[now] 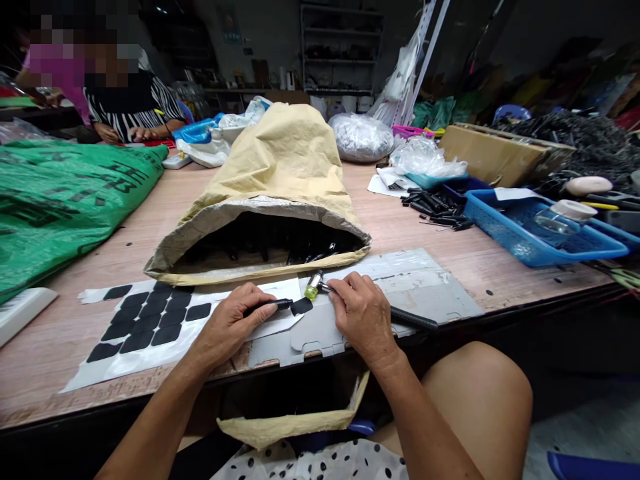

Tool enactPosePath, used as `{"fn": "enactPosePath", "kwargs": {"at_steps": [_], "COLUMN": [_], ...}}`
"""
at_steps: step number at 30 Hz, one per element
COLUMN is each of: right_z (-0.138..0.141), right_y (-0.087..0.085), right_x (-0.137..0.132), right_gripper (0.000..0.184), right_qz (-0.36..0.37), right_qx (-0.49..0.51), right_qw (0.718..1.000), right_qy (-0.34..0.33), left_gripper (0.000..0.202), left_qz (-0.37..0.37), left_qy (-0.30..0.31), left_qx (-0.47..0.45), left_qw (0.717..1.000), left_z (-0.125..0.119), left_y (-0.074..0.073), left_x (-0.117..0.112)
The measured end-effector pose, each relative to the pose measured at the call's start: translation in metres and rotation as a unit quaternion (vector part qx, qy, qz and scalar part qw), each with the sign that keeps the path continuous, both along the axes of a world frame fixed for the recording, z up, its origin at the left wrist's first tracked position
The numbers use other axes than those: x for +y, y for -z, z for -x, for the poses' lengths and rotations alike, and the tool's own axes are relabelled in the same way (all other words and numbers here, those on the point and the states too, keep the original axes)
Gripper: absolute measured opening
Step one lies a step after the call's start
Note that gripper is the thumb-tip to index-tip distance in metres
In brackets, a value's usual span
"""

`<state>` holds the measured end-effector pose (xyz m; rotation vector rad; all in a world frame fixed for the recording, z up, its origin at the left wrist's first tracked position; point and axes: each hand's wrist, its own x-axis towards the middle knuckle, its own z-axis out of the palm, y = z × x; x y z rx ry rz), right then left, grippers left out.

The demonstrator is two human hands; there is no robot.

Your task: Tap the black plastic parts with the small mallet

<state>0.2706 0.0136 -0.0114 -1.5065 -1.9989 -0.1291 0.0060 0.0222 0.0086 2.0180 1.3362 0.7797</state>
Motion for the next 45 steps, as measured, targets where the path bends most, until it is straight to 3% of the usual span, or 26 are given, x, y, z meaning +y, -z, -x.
{"fn": "enactPosePath", "kwargs": {"at_steps": [8, 12, 16, 18, 21, 23, 24, 29, 31, 33, 36, 39, 41, 43, 44, 45], "right_z": [0.001, 0.002, 0.002, 0.001, 0.001, 0.001, 0.001, 0.001, 0.001, 0.0, 0.0, 0.0, 0.0, 0.0, 0.001, 0.001], "right_y": [-0.001, -0.003, -0.003, -0.003, -0.002, -0.001, -0.001, 0.0, 0.0, 0.0, 0.0, 0.001, 0.001, 0.0, 0.0, -0.001], "right_x": [0.0, 0.0, 0.0, 0.0, 0.001, 0.001, 0.001, 0.001, 0.001, 0.001, 0.001, 0.001, 0.001, 0.001, 0.001, 0.001], "right_gripper": [0.02, 0.02, 0.02, 0.02, 0.02, 0.02, 0.02, 0.019, 0.019, 0.019, 0.02, 0.02, 0.02, 0.019, 0.019, 0.019], "right_qz": [-0.001, -0.001, 0.0, 0.0, -0.006, -0.01, -0.011, -0.011, -0.013, -0.014, -0.013, -0.013, -0.016, -0.017, -0.017, -0.016], "right_qx": [-0.002, 0.0, -0.001, -0.002, -0.004, -0.004, -0.003, -0.005, -0.004, -0.005, -0.006, -0.007, -0.006, -0.005, -0.005, -0.006], "right_qw": [1.0, 1.0, 1.0, 1.0, 1.0, 1.0, 1.0, 1.0, 1.0, 1.0, 1.0, 1.0, 1.0, 1.0, 1.0, 1.0], "right_qy": [0.003, 0.005, 0.004, 0.003, 0.001, 0.001, 0.001, 0.001, 0.0, 0.0, 0.0, 0.0, 0.0, 0.001, 0.001, 0.001], "left_gripper": [0.044, 0.043, 0.043, 0.041, 0.029, 0.022, 0.022, 0.034, 0.031, 0.034, 0.034, 0.025, 0.022, 0.03, 0.032, 0.032], "left_qz": [-0.02, -0.024, -0.024, 0.002, 0.075, 0.105, 0.114, 0.202, 0.24, 0.264, 0.266, 0.22, 0.194, 0.143, 0.122, 0.082], "left_qy": [-0.011, -0.012, 0.001, 0.045, 0.189, 0.245, 0.24, 0.086, 0.046, 0.058, 0.147, 0.222, 0.22, 0.134, 0.068, -0.036], "left_qx": [0.048, 0.049, 0.015, -0.011, -0.022, 0.006, 0.036, 0.222, 0.242, 0.258, 0.277, 0.207, 0.128, 0.071, 0.062, 0.06], "left_qw": [0.999, 0.998, 1.0, 0.999, 0.979, 0.964, 0.963, 0.95, 0.939, 0.928, 0.911, 0.927, 0.947, 0.978, 0.988, 0.994], "left_z": [-0.002, -0.003, -0.004, -0.006, -0.012, -0.017, -0.02, -0.034, -0.037, -0.038, -0.036, -0.033, -0.029, -0.022, -0.017, -0.01], "left_y": [-0.003, -0.001, -0.016, -0.028, -0.033, -0.022, -0.012, 0.049, 0.063, 0.067, 0.049, 0.007, -0.024, -0.047, -0.054, -0.057], "left_x": [-0.002, 0.001, -0.012, -0.031, -0.065, -0.085, -0.093, -0.106, -0.106, -0.107, -0.11, -0.103, -0.084, -0.049, -0.028, -0.005]}}
